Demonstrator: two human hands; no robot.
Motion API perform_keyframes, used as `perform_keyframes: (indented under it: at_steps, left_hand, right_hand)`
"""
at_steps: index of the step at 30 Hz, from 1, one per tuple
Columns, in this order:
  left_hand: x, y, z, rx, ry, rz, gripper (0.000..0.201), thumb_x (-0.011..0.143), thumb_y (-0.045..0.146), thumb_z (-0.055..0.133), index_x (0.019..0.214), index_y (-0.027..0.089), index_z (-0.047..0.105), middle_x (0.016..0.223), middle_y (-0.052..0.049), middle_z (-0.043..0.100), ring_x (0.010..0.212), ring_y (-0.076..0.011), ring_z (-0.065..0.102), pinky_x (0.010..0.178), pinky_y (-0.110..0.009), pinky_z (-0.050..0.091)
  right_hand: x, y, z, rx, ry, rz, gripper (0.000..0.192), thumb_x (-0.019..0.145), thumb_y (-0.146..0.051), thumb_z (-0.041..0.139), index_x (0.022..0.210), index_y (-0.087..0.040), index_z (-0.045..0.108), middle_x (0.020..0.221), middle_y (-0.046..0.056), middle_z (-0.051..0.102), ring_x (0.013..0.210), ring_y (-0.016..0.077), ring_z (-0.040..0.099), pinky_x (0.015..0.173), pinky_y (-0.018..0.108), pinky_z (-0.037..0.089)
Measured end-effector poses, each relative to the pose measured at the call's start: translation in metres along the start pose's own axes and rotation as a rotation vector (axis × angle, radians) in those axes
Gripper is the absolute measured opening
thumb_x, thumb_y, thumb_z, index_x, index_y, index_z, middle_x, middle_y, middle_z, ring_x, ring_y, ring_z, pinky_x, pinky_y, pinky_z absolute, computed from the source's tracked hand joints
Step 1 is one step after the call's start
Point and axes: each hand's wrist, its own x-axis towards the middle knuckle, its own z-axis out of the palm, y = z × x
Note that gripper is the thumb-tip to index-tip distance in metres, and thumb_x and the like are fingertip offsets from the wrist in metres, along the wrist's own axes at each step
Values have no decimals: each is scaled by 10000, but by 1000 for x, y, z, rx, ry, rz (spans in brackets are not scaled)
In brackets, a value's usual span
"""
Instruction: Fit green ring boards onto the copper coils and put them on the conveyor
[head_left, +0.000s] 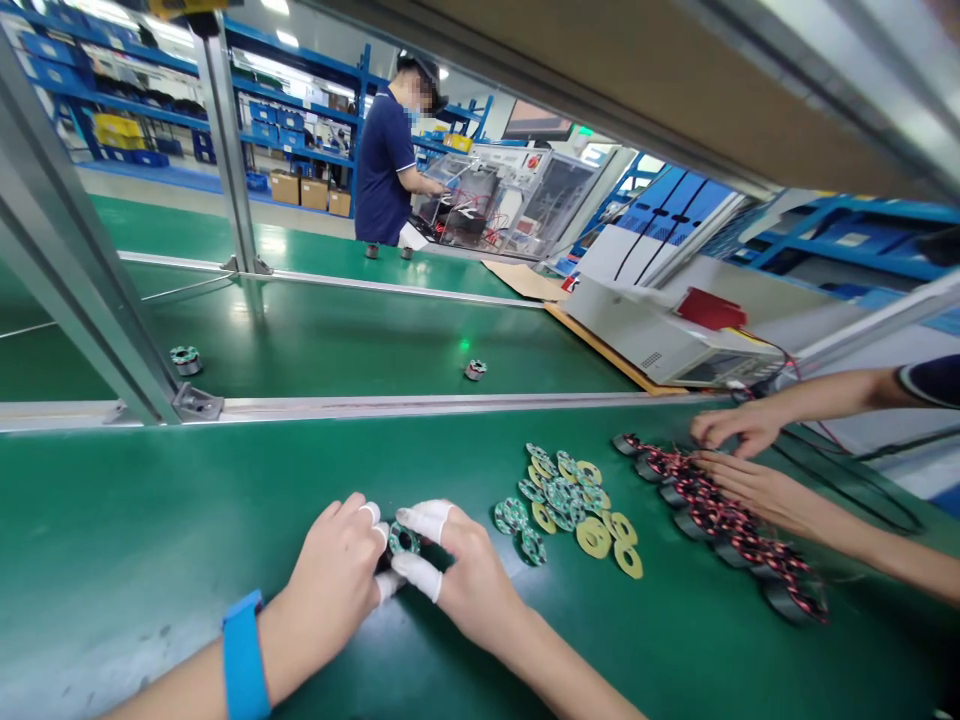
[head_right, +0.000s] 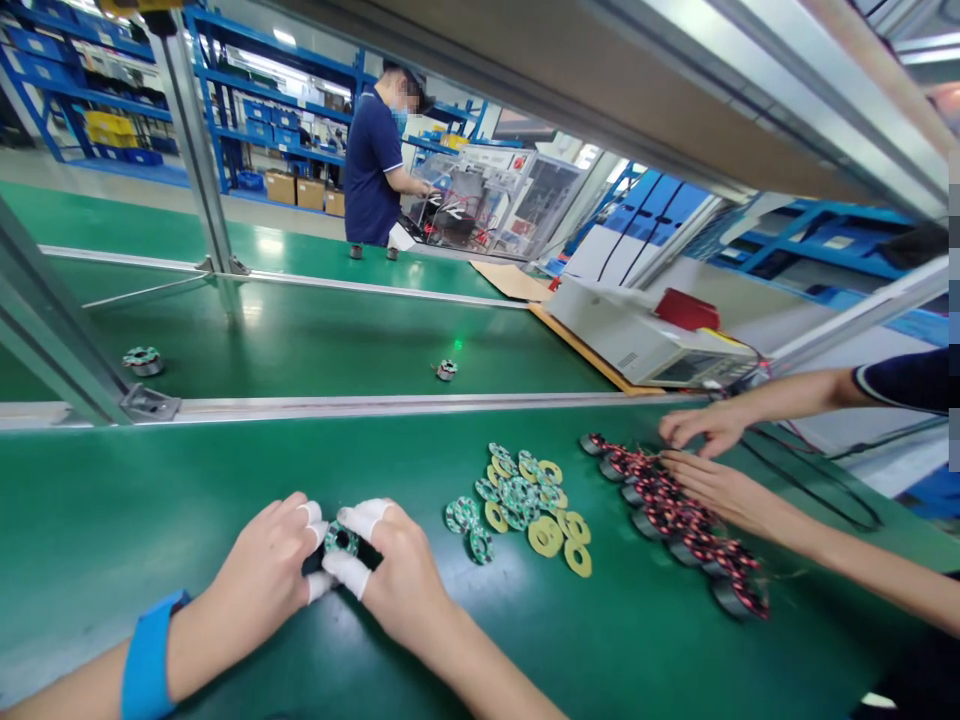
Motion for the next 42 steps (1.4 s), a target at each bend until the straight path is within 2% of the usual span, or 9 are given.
perform_keyframes:
  at_steps: [6, 13, 18, 24, 28, 31, 35, 39, 42]
  left_hand:
    - [0, -2, 9, 30, 59, 21, 59, 710, 217, 688, 711, 166, 657, 742, -64, 604, 775, -229, 522, 665, -342, 418]
    - [-3, -6, 14, 22, 161, 59, 71, 643, 147, 709, 663, 164, 643, 699, -52, 588, 724, -229, 516, 622, -342, 409]
    - [-3, -7, 14, 19, 231, 89, 85, 610, 112, 699, 631, 161, 633, 679, -44, 584, 702, -221, 508, 611, -331, 411]
    - [-3, -8, 16, 5, 223, 101, 85, 615, 88, 666, 633, 164, 632, 687, -43, 588, 701, -226, 505, 614, -338, 426]
    - [-2, -6, 16, 19, 231, 93, 77, 609, 94, 656, 617, 164, 626, 662, -48, 579, 690, -228, 508, 605, -342, 430]
    - [-2, -5, 16, 26, 199, 66, 64, 619, 111, 657, 643, 166, 634, 690, -54, 591, 720, -233, 518, 632, -347, 439]
    - [-1, -5, 9, 15, 80, 28, 48, 682, 159, 650, 729, 171, 651, 768, -59, 611, 783, -229, 529, 715, -356, 450]
    - [0, -6, 0, -1, -24, 34, 95, 718, 165, 648, 813, 169, 652, 827, -64, 616, 840, -235, 531, 775, -373, 446]
    - [0, -7, -4, -24, -57, 28, 90, 736, 201, 653, 819, 168, 647, 835, -64, 612, 843, -239, 526, 777, -377, 444]
  right_hand:
    - [1, -1, -4, 88, -15, 13, 313, 781, -357, 651, 1005, -142, 688, 917, 127, 678, 849, 231, 612, 740, 354, 512]
    - [0, -4, -5, 121, -17, 79, 318, 655, -154, 737, 971, -161, 703, 861, 81, 633, 793, 202, 588, 708, 318, 492]
    - [0, -10, -3, 82, -6, 168, 319, 627, -130, 734, 940, -190, 707, 846, 58, 618, 796, 202, 574, 710, 316, 488]
    - [2, -14, -3, 38, -36, 222, 272, 631, -140, 736, 901, -158, 713, 833, 72, 612, 808, 221, 572, 720, 343, 490]
    - [0, -10, 1, 56, -18, 211, 309, 641, -122, 718, 948, -143, 696, 859, 86, 609, 822, 223, 575, 733, 351, 494]
    - [-3, -7, 4, 56, 15, 180, 339, 644, -121, 704, 980, -149, 668, 897, 90, 606, 829, 219, 574, 738, 358, 499]
    - [-4, -4, 4, 72, 40, 131, 340, 649, -120, 690, 979, -185, 644, 934, 76, 619, 863, 215, 578, 761, 357, 498]
    - [-3, -5, 3, 123, 29, 125, 319, 663, -132, 693, 970, -196, 637, 955, 71, 641, 869, 208, 593, 774, 347, 500]
    - [-3, -5, 3, 132, 22, 139, 302, 675, -138, 683, 969, -194, 640, 951, 72, 648, 854, 206, 601, 768, 347, 505]
